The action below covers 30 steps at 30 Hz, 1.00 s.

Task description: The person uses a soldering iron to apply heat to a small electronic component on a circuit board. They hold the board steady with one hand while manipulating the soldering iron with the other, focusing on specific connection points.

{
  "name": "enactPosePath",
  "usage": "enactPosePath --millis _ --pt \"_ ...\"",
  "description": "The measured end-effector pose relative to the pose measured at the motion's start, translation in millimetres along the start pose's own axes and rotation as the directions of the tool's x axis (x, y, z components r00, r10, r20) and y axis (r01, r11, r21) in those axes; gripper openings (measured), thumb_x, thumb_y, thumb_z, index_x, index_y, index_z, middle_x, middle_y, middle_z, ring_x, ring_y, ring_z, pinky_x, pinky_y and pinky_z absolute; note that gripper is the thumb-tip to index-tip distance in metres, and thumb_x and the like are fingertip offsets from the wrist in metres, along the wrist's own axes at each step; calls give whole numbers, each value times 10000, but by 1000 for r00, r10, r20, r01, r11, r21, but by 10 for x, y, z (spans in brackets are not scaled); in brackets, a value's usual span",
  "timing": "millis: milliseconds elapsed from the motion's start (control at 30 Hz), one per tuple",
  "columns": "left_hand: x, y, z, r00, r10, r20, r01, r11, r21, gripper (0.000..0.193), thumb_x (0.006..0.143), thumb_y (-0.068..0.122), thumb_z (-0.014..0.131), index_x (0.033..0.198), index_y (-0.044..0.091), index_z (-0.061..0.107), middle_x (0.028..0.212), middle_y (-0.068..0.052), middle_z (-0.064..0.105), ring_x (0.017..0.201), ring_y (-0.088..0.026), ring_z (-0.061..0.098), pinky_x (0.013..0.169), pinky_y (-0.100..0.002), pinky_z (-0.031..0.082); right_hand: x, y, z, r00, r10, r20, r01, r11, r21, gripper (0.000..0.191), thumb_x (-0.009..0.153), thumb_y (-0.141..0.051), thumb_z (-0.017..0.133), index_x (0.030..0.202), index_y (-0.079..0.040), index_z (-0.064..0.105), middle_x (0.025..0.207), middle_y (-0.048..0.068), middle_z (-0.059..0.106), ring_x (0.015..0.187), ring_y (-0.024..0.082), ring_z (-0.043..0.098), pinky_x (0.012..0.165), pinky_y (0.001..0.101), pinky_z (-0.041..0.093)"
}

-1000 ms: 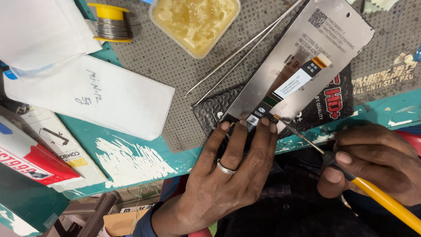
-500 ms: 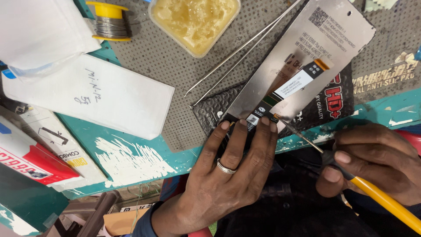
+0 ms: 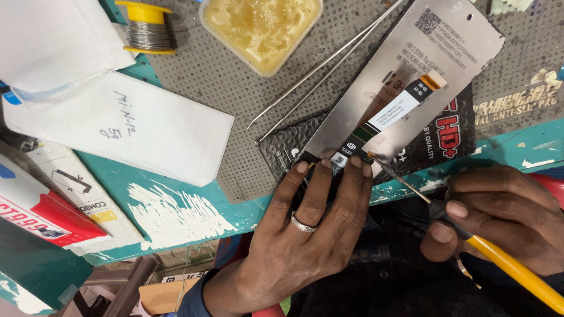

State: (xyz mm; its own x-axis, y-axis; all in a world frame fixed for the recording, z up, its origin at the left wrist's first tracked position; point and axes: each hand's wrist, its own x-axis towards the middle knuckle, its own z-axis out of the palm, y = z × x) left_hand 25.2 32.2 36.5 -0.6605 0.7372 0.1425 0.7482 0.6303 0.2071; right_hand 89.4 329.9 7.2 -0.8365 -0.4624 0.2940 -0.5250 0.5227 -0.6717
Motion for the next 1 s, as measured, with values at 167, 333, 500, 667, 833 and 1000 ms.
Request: enactPosePath --millis 167,333,500,667,833,1000 --pt "2 -10 -21 1000 6 3 -6 1000 4 322 1135 301 633 1392 142 744 1440 -4 604 1328 -219 525 1228 -421 436 67 0 51 998 -30 -58 30 999 -14 290 776 2 764 1015 43 605 730 84 645 775 244 683 657 381 595" --pt "11 -9 -31 1000 -1 7 1 1000 -17 310 1136 299 631 1378 143 746 1443 -4 609 1334 -216 526 1222 -419 439 81 -14 15 1000 -29 -4 29 1000 -11 282 769 -13 761 1002 39 611 722 96 646 776 241 683 650 373 590" --pt "4 -11 -34 1000 6 15 -6 1000 -10 321 1123 298 628 1374 141 752 1432 -5 615 1328 -218 529 1214 -425 438 36 -3 51 999 -21 -49 21 1000 -8 267 767 -20 773 986 28 629 727 95 647 789 244 691 667 384 600" --pt "-1 4 -8 1000 -2 15 2 1000 -9 312 1138 308 629 1381 151 744 1436 7 610 1328 -213 523 1233 -423 429 -4 0 23 1000 3 -6 -3 1000 11 267 774 -45 804 987 17 655 750 96 658 816 245 696 694 394 611" --pt "-6 7 -1 1000 -4 10 4 1000 -13 311 1132 313 635 1374 153 747 1442 5 609 1328 -212 523 1229 -422 429 -13 -16 -32 998 30 56 -31 999 31 296 768 -67 830 994 17 660 793 121 666 851 248 690 710 396 612" --pt "-5 -2 -16 1000 -3 10 3 1000 -20 296 1136 300 639 1362 149 756 1442 0 607 1331 -217 522 1223 -423 435 -31 -18 -3 999 33 19 -33 999 22 275 768 -32 816 995 15 668 784 97 655 858 231 688 706 379 612"
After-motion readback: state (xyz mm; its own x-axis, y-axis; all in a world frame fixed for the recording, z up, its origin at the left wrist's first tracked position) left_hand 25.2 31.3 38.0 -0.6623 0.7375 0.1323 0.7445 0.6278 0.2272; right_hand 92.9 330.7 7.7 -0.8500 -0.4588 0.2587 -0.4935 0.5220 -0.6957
